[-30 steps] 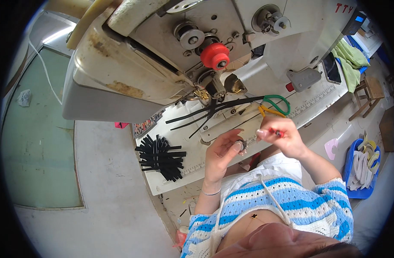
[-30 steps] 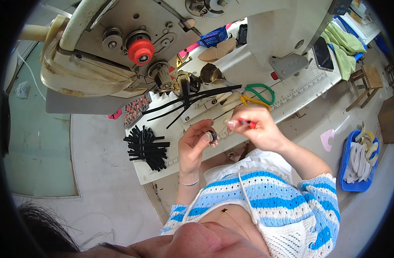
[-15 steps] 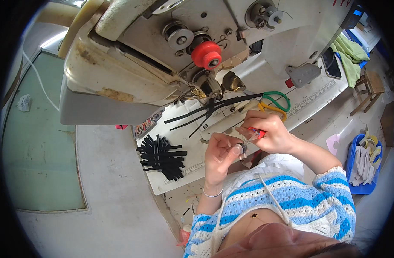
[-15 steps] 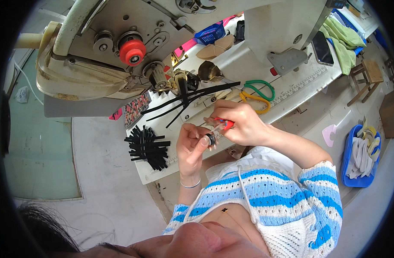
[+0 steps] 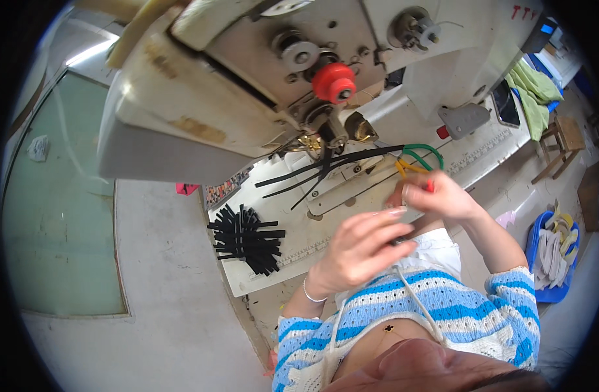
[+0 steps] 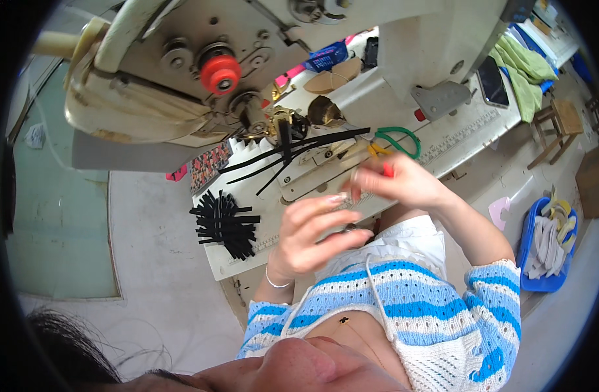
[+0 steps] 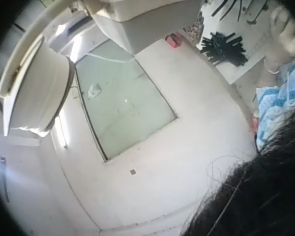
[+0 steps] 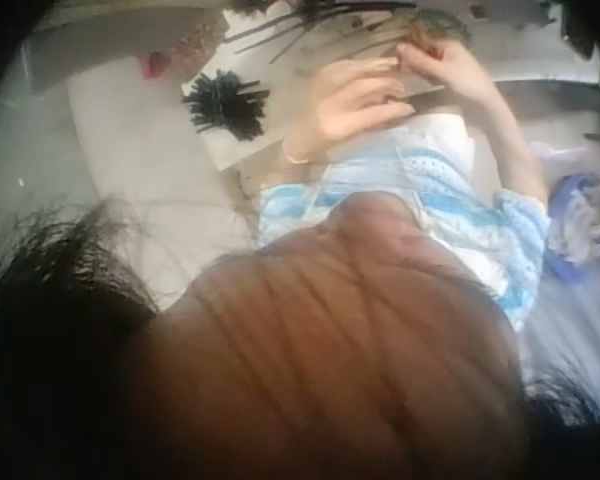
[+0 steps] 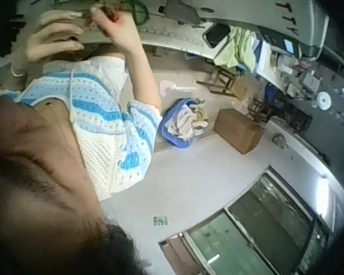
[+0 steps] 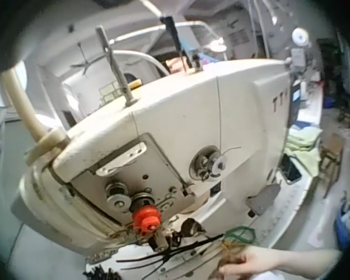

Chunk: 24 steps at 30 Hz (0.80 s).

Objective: The person prepares thread on a sewing machine, then stitches crisscrossed straps together using the sewing machine and trims thread with thread snips.

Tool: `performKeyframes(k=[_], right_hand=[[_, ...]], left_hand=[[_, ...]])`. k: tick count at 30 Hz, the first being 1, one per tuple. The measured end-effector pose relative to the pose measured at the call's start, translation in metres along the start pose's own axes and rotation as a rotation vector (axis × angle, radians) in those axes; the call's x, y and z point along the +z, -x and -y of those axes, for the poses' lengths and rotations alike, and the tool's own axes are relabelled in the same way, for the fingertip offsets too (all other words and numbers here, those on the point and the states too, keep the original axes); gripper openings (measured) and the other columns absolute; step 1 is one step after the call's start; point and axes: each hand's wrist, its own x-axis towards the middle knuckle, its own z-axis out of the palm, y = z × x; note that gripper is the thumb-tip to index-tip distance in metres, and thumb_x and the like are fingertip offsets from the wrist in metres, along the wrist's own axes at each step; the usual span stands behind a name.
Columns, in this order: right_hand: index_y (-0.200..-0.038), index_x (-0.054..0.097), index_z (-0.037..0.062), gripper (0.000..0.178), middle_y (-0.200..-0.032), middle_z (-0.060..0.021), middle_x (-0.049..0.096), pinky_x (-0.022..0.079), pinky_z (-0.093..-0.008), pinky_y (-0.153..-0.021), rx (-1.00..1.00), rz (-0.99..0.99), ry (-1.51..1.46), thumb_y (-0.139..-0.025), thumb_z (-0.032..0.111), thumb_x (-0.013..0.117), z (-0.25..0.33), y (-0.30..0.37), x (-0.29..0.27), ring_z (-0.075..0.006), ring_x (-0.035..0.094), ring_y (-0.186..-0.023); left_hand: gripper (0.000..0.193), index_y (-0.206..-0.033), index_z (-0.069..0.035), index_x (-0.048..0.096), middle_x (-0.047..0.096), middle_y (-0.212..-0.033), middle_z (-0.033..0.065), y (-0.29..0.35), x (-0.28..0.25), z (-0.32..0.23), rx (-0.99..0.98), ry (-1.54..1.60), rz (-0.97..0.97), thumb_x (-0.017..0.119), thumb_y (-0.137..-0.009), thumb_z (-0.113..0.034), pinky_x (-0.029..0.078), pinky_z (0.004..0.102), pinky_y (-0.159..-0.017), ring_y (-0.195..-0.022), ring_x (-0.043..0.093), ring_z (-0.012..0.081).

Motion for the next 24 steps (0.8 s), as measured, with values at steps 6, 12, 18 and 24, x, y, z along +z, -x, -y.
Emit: performKeyframes(k=[6,12,18,24], right_hand=[[-0.086,0.064,0.0005,0.017,-0.073,0.0013,0.057,0.042,-0.0236,-0.06,0.176,0.236,-0.062,-0.081,0.016,0.069,-0.013,0.005,-0.011,-0.0072,0.051,-0.068],[-0.087,0.063,-0.0009,0.022,-0.075,-0.0012,0.06,0.036,-0.0211,-0.052,0.128,0.18,-0.081,-0.076,0.016,0.072,-0.004,0.006,-0.016,-0.0061,0.05,-0.064],[-0.089,0.061,-0.0004,0.026,-0.068,0.0025,0.053,0.026,-0.0194,-0.046,-0.11,-0.374,-0.048,-0.078,0.022,0.07,0.027,-0.011,-0.043,-0.0032,0.038,-0.052],[-0.09,0.064,-0.0018,0.025,-0.066,0.0021,0.054,0.028,-0.0195,-0.047,-0.111,-0.443,0.157,-0.08,0.021,0.069,0.039,-0.029,-0.042,-0.0023,0.04,-0.054]], left_hand=[[0.019,-0.091,-0.03,0.069,0.057,-0.118,-0.0028,-0.004,0.009,0.007,0.053,-0.093,-0.03,0.064,-0.074,-0.022,0.037,0.034,-0.096,-0.114,0.047,0.0181],[0.026,-0.108,-0.021,0.066,0.052,-0.123,0.0039,0.009,0.037,0.021,-0.032,0.176,-0.122,0.058,-0.084,-0.018,0.035,0.0366,-0.097,-0.118,0.043,0.0247],[0.057,-0.14,-0.012,0.029,0.051,-0.119,0.0085,0.001,0.09,0.054,-0.65,2.233,-0.708,0.042,-0.093,-0.042,0.04,0.0291,-0.085,-0.099,0.049,0.016],[0.048,-0.132,-0.021,0.042,0.058,-0.09,-0.0008,-0.011,0.08,0.066,-0.722,2.283,-0.985,0.045,-0.09,-0.044,0.041,0.0226,-0.07,-0.076,0.049,0.009]])
